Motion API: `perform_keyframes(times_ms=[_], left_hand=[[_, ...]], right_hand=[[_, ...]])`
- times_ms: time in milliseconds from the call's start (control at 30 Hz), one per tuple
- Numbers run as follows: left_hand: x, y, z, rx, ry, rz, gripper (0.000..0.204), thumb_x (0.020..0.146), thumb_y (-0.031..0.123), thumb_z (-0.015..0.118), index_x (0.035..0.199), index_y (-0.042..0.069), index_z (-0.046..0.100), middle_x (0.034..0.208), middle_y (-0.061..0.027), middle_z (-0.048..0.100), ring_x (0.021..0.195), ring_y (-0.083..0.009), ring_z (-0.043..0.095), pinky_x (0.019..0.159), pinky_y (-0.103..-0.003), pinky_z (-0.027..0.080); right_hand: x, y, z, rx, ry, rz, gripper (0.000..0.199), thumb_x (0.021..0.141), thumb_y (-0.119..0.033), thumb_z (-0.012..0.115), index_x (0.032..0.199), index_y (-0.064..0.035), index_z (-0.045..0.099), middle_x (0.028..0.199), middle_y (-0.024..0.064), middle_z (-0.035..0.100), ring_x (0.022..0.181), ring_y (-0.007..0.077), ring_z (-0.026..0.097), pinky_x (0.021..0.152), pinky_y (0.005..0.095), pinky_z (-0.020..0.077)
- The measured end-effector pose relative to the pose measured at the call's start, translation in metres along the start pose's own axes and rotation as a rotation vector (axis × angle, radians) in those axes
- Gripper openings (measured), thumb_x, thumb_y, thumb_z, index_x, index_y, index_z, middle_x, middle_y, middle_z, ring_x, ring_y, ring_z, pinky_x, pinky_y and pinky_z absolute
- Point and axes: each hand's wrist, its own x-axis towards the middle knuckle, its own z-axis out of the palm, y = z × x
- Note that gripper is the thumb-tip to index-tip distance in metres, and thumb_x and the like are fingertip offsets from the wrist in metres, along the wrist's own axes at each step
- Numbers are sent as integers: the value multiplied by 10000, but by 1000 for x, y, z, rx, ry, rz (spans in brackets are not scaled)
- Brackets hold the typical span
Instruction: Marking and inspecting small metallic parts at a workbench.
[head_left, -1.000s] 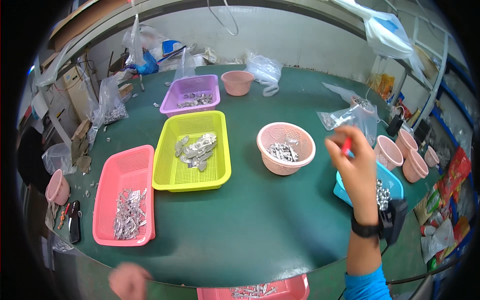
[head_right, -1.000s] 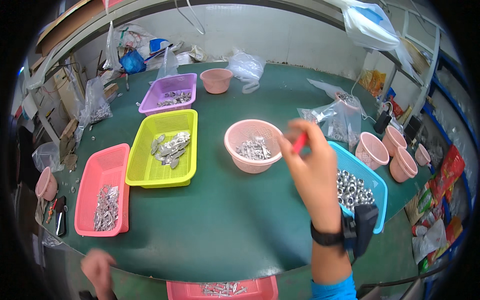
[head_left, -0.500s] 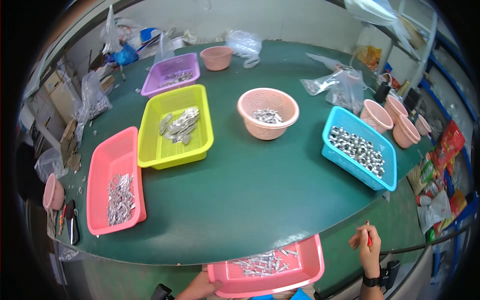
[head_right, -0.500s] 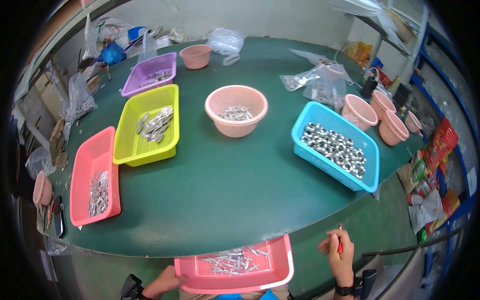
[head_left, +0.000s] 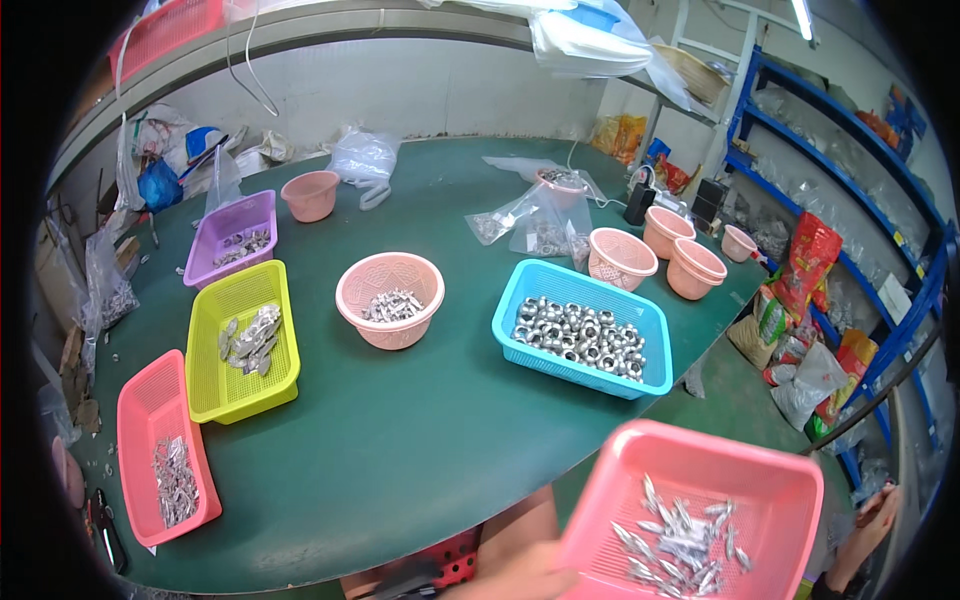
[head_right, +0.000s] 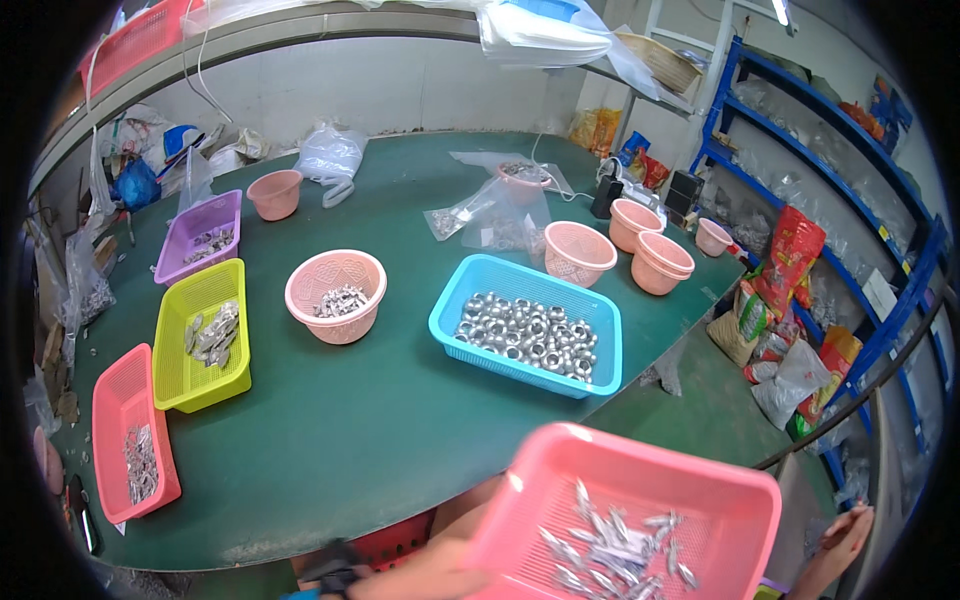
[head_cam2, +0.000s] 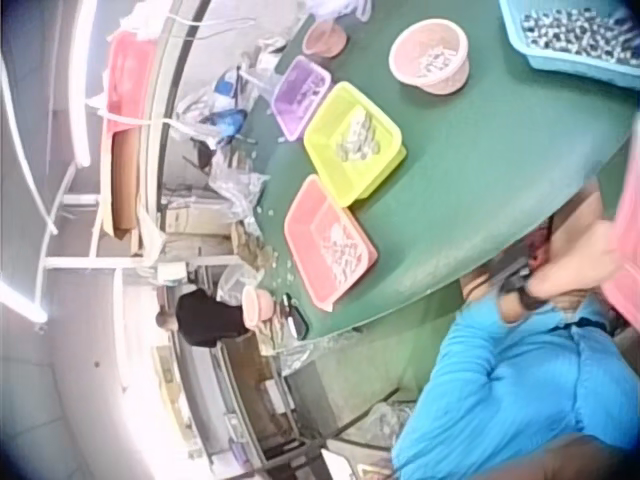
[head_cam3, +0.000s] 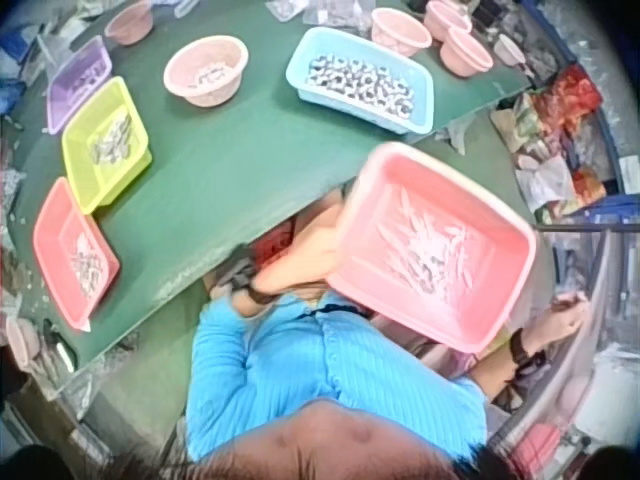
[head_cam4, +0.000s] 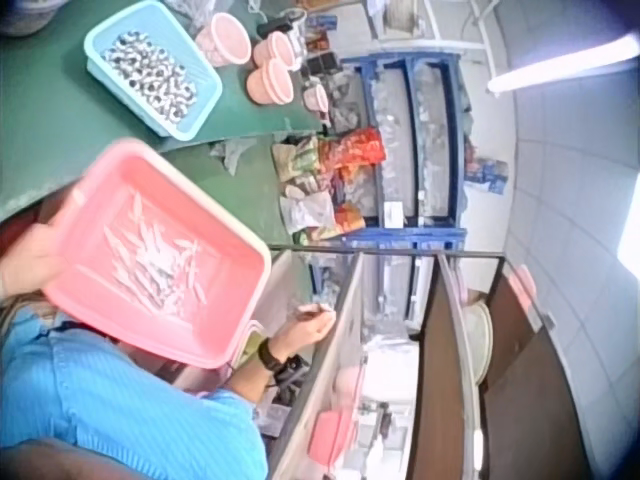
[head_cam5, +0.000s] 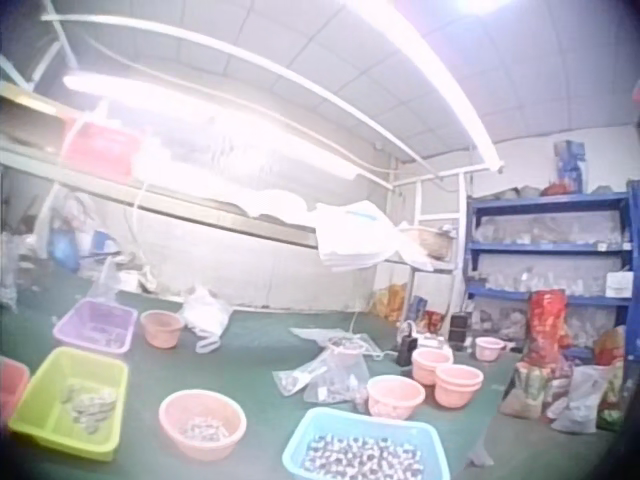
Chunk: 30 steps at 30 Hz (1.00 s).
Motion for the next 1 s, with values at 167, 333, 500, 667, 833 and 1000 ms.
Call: perform_keyframes(times_ms=[167,333,500,667,833,1000], left_hand=[[-83,64,-70,456,705,-454,250,605,78,457,815,-46,513,616,-34,520,570,-104,482,513,-245,407],[-120,32,-121,305,1039,-614,209,656,36,448,831,-65,505,659,-80,538,596,-117,479,536,-255,398],[-196,6,-100,610,1322,-877,174,708,145,421,765,5,507,687,-32,518,610,-165,474,517,-254,359],[-210,-55,-98,1463,1034,-1060,143,698,166,409,709,50,491,673,-48,489,632,-222,457,528,-286,336],[-202,-51,-90,1483,886,-1086,130,688,173,407,690,66,481,671,-57,472,642,-240,441,535,-303,325],[-210,-52,-98,1420,761,-1038,118,679,180,405,672,82,471,669,-67,454,652,-259,425,541,-320,313]], right_hand=[[-103,54,122,110,-766,274,189,833,-216,347,736,-71,421,479,5,412,370,68,383,362,173,283],[-169,48,261,52,-1528,-325,114,738,-117,490,796,-19,483,632,71,537,636,160,529,551,290,400],[-181,58,315,239,-1815,-813,171,634,-82,504,802,-49,493,787,88,534,710,240,515,606,321,416],[-181,48,318,312,-1754,-643,189,634,9,488,819,-25,490,884,101,526,818,265,501,691,355,397],[-174,61,323,231,-2031,-666,219,626,-52,460,834,-68,528,993,101,490,958,274,437,787,409,339],[-169,49,326,123,-2237,-630,265,620,-78,477,881,-92,516,1093,112,419,1021,289,369,812,441,297]])
